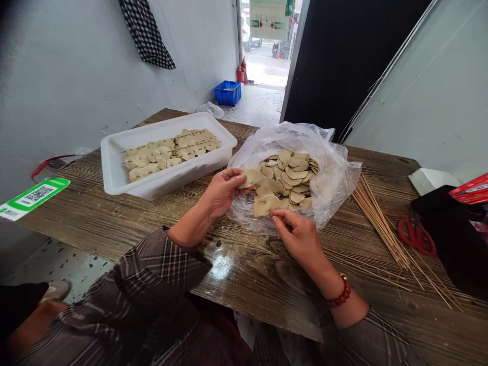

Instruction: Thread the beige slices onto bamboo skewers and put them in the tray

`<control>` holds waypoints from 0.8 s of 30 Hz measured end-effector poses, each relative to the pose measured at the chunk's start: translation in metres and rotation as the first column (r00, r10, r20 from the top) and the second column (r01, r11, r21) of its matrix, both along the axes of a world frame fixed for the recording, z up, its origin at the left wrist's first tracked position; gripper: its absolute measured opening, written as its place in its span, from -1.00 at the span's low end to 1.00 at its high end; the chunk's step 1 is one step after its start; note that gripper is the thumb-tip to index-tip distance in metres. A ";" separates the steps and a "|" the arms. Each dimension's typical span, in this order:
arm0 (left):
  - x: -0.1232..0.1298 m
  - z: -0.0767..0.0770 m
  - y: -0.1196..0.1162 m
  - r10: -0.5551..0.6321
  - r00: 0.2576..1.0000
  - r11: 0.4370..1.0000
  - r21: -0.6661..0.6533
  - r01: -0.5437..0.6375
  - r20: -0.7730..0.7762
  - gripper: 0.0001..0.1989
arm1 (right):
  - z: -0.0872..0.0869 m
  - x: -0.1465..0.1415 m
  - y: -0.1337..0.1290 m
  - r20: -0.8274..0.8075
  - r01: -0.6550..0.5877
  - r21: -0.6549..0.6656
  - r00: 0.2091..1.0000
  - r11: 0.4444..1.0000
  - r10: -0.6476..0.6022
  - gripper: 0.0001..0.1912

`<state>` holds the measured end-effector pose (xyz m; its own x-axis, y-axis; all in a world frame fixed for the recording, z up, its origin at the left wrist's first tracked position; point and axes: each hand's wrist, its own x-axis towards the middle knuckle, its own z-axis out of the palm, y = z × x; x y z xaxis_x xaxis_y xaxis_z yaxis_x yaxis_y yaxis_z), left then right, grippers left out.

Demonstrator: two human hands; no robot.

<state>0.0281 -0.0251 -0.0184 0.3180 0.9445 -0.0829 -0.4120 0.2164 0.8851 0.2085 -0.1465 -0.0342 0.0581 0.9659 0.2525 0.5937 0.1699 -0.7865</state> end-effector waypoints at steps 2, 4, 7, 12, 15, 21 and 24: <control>0.000 0.000 0.000 0.004 1.000 1.000 -0.015 -0.004 0.008 -0.72 | -0.001 0.000 0.000 -0.004 -0.005 -0.001 1.000 1.000 0.005 -0.72; 0.000 0.001 0.000 0.010 0.999 0.999 -0.041 -0.008 0.030 -0.75 | -0.002 0.000 0.000 -0.006 -0.013 0.003 1.000 1.000 0.013 -0.72; 0.000 0.001 0.000 0.019 0.998 0.996 -0.093 -0.014 0.053 -0.79 | -0.002 0.001 0.000 -0.003 -0.019 0.010 1.000 1.000 0.019 -0.72; 0.000 0.000 0.001 0.024 0.998 0.989 -0.148 -0.014 0.066 -0.82 | 0.000 0.000 -0.001 -0.004 -0.021 0.010 1.000 1.000 0.022 -0.72; 0.001 0.000 0.000 0.024 0.997 0.987 -0.160 -0.012 0.073 -0.83 | 0.001 0.000 -0.001 -0.010 -0.015 0.017 1.000 1.000 0.015 -0.72; 0.003 0.003 -0.004 0.015 0.997 0.982 -0.187 0.000 0.079 -0.89 | 0.000 -0.001 -0.001 -0.033 -0.013 0.019 0.999 1.000 0.014 -0.72; 0.004 0.002 -0.006 -0.013 0.997 0.982 -0.189 0.026 0.070 -0.87 | 0.001 -0.002 0.000 -0.044 0.001 0.031 0.999 1.000 0.001 -0.72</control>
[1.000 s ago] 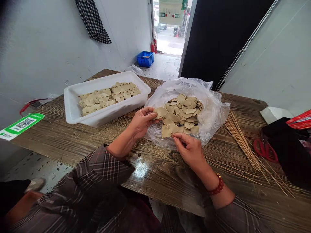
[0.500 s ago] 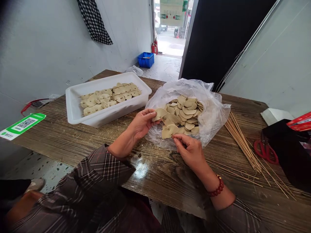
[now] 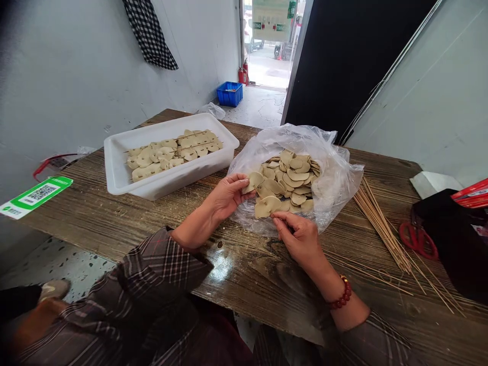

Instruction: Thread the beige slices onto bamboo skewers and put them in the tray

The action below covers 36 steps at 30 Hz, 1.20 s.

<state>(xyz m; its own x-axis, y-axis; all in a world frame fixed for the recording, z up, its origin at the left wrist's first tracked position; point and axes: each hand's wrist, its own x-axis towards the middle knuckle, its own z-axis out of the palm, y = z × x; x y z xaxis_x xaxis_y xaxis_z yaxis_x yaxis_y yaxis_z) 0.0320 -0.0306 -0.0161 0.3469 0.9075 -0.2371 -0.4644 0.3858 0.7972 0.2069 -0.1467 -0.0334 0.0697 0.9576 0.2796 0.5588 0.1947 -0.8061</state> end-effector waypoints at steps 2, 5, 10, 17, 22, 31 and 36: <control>0.001 -0.001 0.000 -0.020 1.000 1.000 0.008 0.020 -0.009 -0.85 | 0.000 0.000 0.000 -0.003 0.004 0.009 1.000 1.000 -0.004 -0.72; 0.002 -0.002 0.000 -0.003 1.000 0.999 0.037 0.003 -0.017 -0.82 | 0.000 0.000 0.001 0.004 -0.003 0.002 1.000 1.000 0.003 -0.73; 0.003 -0.002 -0.001 0.059 0.998 0.996 0.072 -0.058 -0.013 -0.80 | -0.003 0.002 0.000 0.004 -0.015 -0.013 1.000 1.000 0.015 -0.72; 0.000 0.001 0.001 0.103 0.995 0.993 0.066 -0.102 -0.003 -0.82 | -0.004 0.003 0.000 0.014 -0.023 -0.022 1.000 0.999 0.024 -0.70; -0.002 0.000 0.004 0.101 0.995 0.994 0.048 -0.101 0.010 -0.84 | -0.003 0.003 -0.001 0.026 -0.029 -0.015 0.999 0.999 0.030 -0.71; 0.001 -0.001 0.001 0.040 0.999 0.999 0.025 -0.039 -0.016 -0.81 | -0.004 0.002 -0.001 0.026 -0.023 -0.007 0.999 1.000 0.024 -0.71; 0.003 -0.004 0.000 0.015 1.000 0.998 0.061 -0.013 -0.026 -0.78 | -0.004 0.002 -0.001 0.006 -0.021 -0.025 1.000 0.999 0.021 -0.71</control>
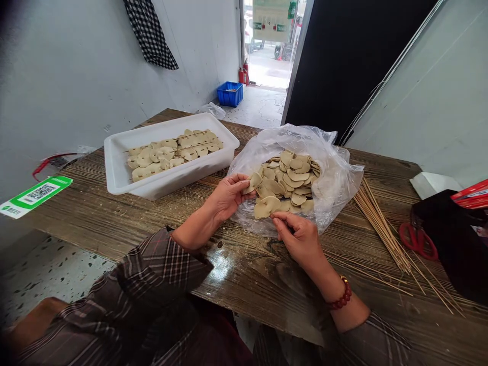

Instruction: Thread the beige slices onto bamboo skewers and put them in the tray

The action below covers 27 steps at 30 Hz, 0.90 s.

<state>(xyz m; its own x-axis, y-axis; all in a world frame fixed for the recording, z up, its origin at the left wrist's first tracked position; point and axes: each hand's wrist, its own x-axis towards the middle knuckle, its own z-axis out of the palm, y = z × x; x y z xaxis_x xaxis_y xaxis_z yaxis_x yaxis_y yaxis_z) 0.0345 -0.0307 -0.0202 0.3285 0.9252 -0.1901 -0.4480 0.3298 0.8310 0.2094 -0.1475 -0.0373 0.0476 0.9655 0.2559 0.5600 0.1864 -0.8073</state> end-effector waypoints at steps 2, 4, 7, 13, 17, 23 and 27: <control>0.000 -0.001 0.000 0.020 1.000 0.999 0.029 -0.020 -0.003 -0.76 | -0.001 0.000 0.000 -0.004 0.001 -0.005 1.000 1.000 -0.001 -0.71; 0.000 -0.001 0.000 0.042 0.999 0.997 0.061 -0.041 -0.008 -0.72 | -0.001 0.000 0.000 -0.011 0.007 -0.010 1.000 1.000 -0.007 -0.71; 0.001 0.000 0.000 0.069 0.997 0.992 0.105 -0.066 -0.021 -0.69 | -0.001 0.000 0.001 -0.022 0.010 -0.021 1.000 1.000 -0.011 -0.71; 0.002 -0.001 -0.002 0.105 0.992 0.975 0.202 -0.090 -0.066 -0.72 | 0.000 0.000 0.001 -0.031 0.022 -0.033 0.999 0.999 -0.023 -0.71; 0.003 0.000 -0.002 0.135 0.986 0.959 0.262 -0.105 -0.100 -0.76 | 0.000 0.000 0.001 -0.040 0.024 -0.045 0.999 0.999 -0.026 -0.69; 0.003 0.001 -0.003 0.129 0.979 0.944 0.322 -0.073 -0.155 -0.80 | 0.001 0.000 0.001 -0.057 0.023 -0.068 0.998 0.997 -0.027 -0.68; 0.005 -0.002 -0.004 0.107 0.976 0.935 0.354 -0.033 -0.191 -0.82 | 0.001 0.001 0.001 -0.061 0.025 -0.076 0.998 0.997 -0.029 -0.69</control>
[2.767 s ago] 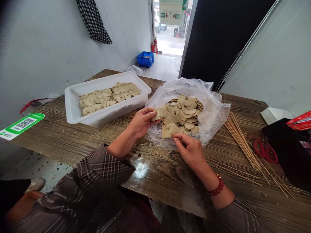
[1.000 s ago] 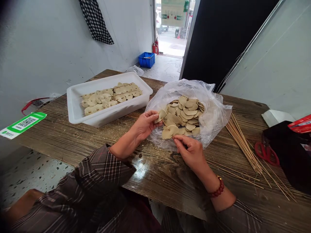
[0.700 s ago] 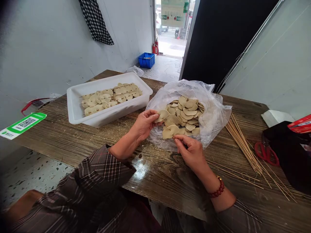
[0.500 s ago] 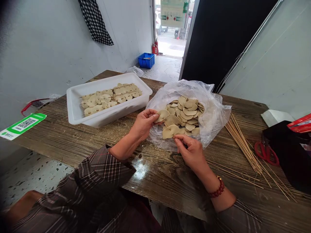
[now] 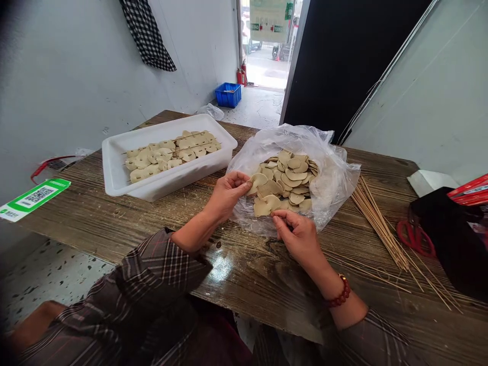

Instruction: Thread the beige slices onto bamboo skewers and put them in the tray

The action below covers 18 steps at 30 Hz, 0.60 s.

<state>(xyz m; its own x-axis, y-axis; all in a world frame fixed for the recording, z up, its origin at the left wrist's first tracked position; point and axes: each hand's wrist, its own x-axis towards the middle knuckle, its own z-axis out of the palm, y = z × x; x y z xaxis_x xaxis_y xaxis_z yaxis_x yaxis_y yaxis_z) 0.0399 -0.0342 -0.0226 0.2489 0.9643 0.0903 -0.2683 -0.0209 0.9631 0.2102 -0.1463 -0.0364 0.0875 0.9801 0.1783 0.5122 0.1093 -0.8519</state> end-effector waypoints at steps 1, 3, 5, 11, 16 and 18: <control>0.001 -0.001 -0.001 -0.007 1.000 1.000 0.006 0.007 -0.012 -0.82 | 0.000 0.000 0.000 -0.004 0.002 -0.002 1.000 1.000 -0.002 -0.70; 0.002 -0.002 -0.003 -0.032 0.999 0.999 0.002 0.032 -0.025 -0.82 | 0.000 0.000 0.001 -0.020 0.005 -0.009 1.000 1.000 -0.005 -0.70; 0.003 -0.002 -0.005 -0.079 0.997 0.996 -0.038 0.079 0.006 -0.80 | 0.000 0.000 0.001 -0.056 0.009 -0.015 0.998 1.000 -0.010 -0.71; -0.001 0.002 -0.005 -0.165 0.963 0.943 -0.251 0.217 0.214 -0.70 | 0.003 -0.002 -0.001 -0.155 0.017 -0.062 0.988 0.998 -0.027 -0.69; -0.001 0.001 -0.006 -0.280 0.915 0.888 -0.283 0.362 0.292 -0.71 | 0.005 -0.003 -0.002 -0.168 -0.003 -0.070 0.986 0.998 -0.008 -0.69; 0.000 0.001 -0.009 -0.337 0.888 0.860 -0.282 0.426 0.314 -0.72 | 0.005 -0.003 -0.002 -0.163 -0.016 -0.067 0.987 0.998 0.005 -0.69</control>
